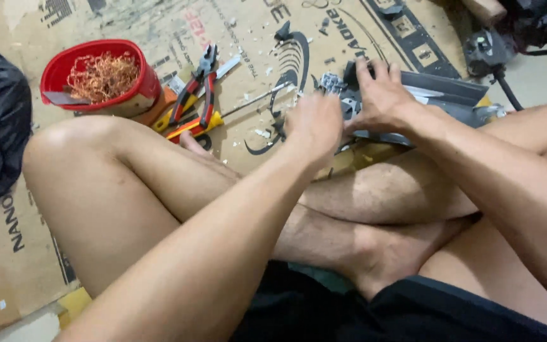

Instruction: Scraping and cleaning a metal electronic component housing using various hand tools while sitting on the floor.

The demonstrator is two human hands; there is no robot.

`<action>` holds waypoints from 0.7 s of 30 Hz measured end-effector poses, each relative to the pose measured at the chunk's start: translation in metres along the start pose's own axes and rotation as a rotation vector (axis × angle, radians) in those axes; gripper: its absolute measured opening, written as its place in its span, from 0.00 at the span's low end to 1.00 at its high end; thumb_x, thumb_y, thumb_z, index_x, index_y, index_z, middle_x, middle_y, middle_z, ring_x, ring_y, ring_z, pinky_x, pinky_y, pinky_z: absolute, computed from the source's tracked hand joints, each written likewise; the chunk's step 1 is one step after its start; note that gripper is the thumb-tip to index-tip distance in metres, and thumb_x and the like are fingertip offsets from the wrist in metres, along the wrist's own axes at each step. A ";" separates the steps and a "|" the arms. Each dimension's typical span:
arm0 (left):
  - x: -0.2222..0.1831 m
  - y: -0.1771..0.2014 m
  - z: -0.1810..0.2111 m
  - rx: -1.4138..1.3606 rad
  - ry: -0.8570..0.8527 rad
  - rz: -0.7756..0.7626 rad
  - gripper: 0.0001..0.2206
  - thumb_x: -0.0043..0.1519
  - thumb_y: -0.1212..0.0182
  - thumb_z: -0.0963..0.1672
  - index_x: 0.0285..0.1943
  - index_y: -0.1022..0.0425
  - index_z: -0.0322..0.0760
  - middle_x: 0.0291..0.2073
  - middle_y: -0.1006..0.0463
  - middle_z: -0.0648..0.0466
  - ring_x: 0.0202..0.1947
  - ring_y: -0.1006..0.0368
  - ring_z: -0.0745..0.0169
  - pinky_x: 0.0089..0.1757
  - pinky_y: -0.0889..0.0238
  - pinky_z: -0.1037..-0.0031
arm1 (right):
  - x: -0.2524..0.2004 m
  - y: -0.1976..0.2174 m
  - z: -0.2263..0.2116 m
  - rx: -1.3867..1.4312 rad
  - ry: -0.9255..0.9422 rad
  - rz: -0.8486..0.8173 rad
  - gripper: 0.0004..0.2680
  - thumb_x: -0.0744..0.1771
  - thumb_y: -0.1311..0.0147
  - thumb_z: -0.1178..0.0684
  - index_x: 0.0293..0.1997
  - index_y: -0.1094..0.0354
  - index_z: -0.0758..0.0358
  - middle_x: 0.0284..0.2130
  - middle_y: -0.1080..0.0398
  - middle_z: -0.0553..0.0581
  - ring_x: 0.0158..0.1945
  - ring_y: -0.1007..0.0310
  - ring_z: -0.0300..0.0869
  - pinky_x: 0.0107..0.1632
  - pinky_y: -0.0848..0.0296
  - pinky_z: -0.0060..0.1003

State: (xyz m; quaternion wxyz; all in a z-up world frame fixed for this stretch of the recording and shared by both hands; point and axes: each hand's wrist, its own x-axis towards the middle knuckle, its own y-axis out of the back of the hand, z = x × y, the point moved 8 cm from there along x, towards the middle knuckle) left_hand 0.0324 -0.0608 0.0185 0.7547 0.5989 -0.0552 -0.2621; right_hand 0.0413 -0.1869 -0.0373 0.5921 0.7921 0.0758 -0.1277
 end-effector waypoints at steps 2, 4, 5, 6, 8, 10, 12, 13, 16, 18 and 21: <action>-0.009 -0.010 -0.008 -0.001 -0.004 0.007 0.10 0.62 0.46 0.43 0.41 0.18 0.34 0.36 0.19 0.41 0.34 0.20 0.42 0.34 0.25 0.51 | -0.004 0.004 -0.001 0.018 -0.009 -0.001 0.54 0.51 0.23 0.37 0.76 0.67 0.72 0.67 0.57 0.80 0.68 0.61 0.77 0.65 0.43 0.67; -0.010 -0.014 -0.011 -0.012 -0.006 0.003 0.11 0.62 0.46 0.43 0.40 0.18 0.34 0.34 0.18 0.40 0.33 0.19 0.40 0.34 0.25 0.51 | -0.004 0.000 -0.003 0.031 -0.021 -0.014 0.54 0.51 0.23 0.36 0.76 0.67 0.72 0.66 0.56 0.81 0.68 0.61 0.77 0.64 0.42 0.68; -0.003 -0.014 -0.009 -0.026 0.026 -0.019 0.10 0.61 0.44 0.43 0.41 0.17 0.35 0.36 0.18 0.41 0.36 0.19 0.41 0.36 0.25 0.52 | -0.004 -0.003 0.000 0.030 -0.028 -0.019 0.53 0.51 0.24 0.40 0.76 0.67 0.70 0.68 0.59 0.80 0.69 0.64 0.78 0.66 0.45 0.68; 0.007 -0.010 -0.005 -0.034 0.049 -0.032 0.09 0.60 0.42 0.43 0.42 0.16 0.36 0.38 0.17 0.43 0.38 0.19 0.42 0.38 0.26 0.52 | -0.001 -0.001 0.005 0.030 -0.039 -0.008 0.51 0.52 0.25 0.43 0.76 0.68 0.68 0.70 0.62 0.80 0.71 0.68 0.79 0.67 0.48 0.69; -0.001 -0.008 -0.004 -0.029 0.030 0.001 0.09 0.61 0.40 0.44 0.41 0.17 0.35 0.37 0.18 0.41 0.37 0.19 0.40 0.36 0.25 0.51 | 0.000 -0.002 0.007 0.030 -0.051 -0.033 0.51 0.53 0.25 0.41 0.77 0.69 0.67 0.70 0.64 0.79 0.71 0.71 0.80 0.68 0.52 0.70; -0.009 -0.002 -0.011 -0.023 0.030 0.035 0.10 0.61 0.38 0.45 0.41 0.18 0.34 0.36 0.18 0.40 0.36 0.19 0.38 0.35 0.24 0.50 | 0.000 -0.003 0.002 0.031 -0.047 -0.064 0.52 0.54 0.26 0.39 0.77 0.71 0.66 0.71 0.65 0.78 0.71 0.73 0.81 0.69 0.55 0.72; -0.016 0.000 -0.015 0.048 -0.025 0.008 0.08 0.62 0.37 0.44 0.42 0.21 0.32 0.32 0.19 0.41 0.32 0.19 0.44 0.31 0.23 0.54 | -0.004 0.003 -0.002 0.029 0.006 -0.005 0.58 0.49 0.24 0.29 0.75 0.68 0.74 0.66 0.58 0.83 0.67 0.61 0.79 0.64 0.45 0.68; -0.010 0.005 -0.011 0.047 -0.019 0.008 0.08 0.62 0.37 0.44 0.42 0.21 0.32 0.32 0.19 0.41 0.32 0.19 0.44 0.31 0.23 0.54 | -0.001 0.002 -0.005 0.028 0.011 -0.009 0.58 0.49 0.24 0.29 0.75 0.68 0.74 0.66 0.58 0.83 0.67 0.61 0.79 0.64 0.45 0.68; 0.002 -0.001 -0.006 0.038 0.076 -0.088 0.13 0.56 0.29 0.49 0.43 0.17 0.37 0.34 0.18 0.45 0.34 0.20 0.48 0.34 0.24 0.53 | -0.003 -0.001 0.000 0.009 -0.026 -0.038 0.51 0.55 0.26 0.41 0.76 0.70 0.71 0.69 0.63 0.81 0.69 0.69 0.81 0.65 0.46 0.71; -0.001 -0.003 -0.004 0.089 0.007 0.027 0.07 0.61 0.42 0.42 0.39 0.18 0.35 0.31 0.19 0.44 0.30 0.19 0.49 0.30 0.24 0.57 | -0.001 -0.005 0.000 0.003 -0.029 -0.056 0.51 0.55 0.27 0.40 0.77 0.72 0.68 0.69 0.64 0.80 0.70 0.70 0.80 0.67 0.47 0.70; -0.017 -0.011 -0.017 0.034 0.002 0.057 0.08 0.63 0.44 0.42 0.43 0.22 0.34 0.32 0.19 0.40 0.31 0.19 0.42 0.30 0.23 0.53 | -0.009 0.006 -0.007 0.064 -0.046 -0.047 0.57 0.49 0.23 0.32 0.76 0.69 0.69 0.69 0.63 0.80 0.70 0.69 0.79 0.66 0.49 0.71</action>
